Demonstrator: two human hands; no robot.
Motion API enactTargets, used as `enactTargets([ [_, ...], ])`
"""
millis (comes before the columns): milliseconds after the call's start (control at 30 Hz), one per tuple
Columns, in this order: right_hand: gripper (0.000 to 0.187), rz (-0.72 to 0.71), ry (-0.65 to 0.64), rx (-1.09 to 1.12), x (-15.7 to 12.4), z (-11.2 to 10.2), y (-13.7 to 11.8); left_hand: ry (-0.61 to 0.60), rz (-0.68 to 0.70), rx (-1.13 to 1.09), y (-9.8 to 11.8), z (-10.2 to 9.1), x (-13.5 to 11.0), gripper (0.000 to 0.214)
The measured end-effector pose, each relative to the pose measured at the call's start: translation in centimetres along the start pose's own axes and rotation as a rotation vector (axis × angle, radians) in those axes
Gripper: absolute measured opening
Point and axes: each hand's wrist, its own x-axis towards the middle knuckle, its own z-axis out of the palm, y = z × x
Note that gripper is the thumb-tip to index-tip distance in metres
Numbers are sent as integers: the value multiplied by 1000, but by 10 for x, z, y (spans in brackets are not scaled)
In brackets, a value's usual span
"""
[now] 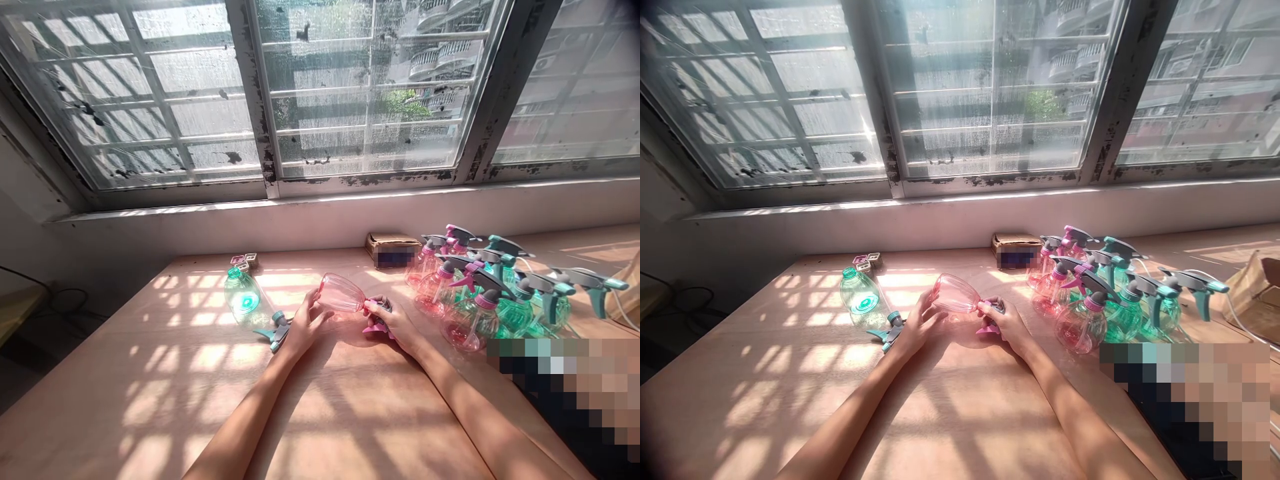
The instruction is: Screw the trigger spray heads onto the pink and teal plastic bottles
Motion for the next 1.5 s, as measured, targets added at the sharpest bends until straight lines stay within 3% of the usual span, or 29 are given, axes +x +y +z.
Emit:
enactTargets([
  [300,17,-30,-49,-4,-3,1,1,27,-46,40,2,1,-3,35],
  [600,18,-36,-45,-5,1,-2,3,2,8,58,-8,0,0,43],
  [800,14,-22,-62,-20,-3,1,-1,16,-4,86,-7,-2,-1,36],
  [1167,18,-2,-27,19,-1,0,1,-39,34,128,0,-2,-1,45],
  [1333,22,-17,-15,8,2,-1,3,-3,3,130,-1,1,-3,38],
  [1500,23,-33,5,12,6,-4,6,2,31,195,0,-1,-2,45],
])
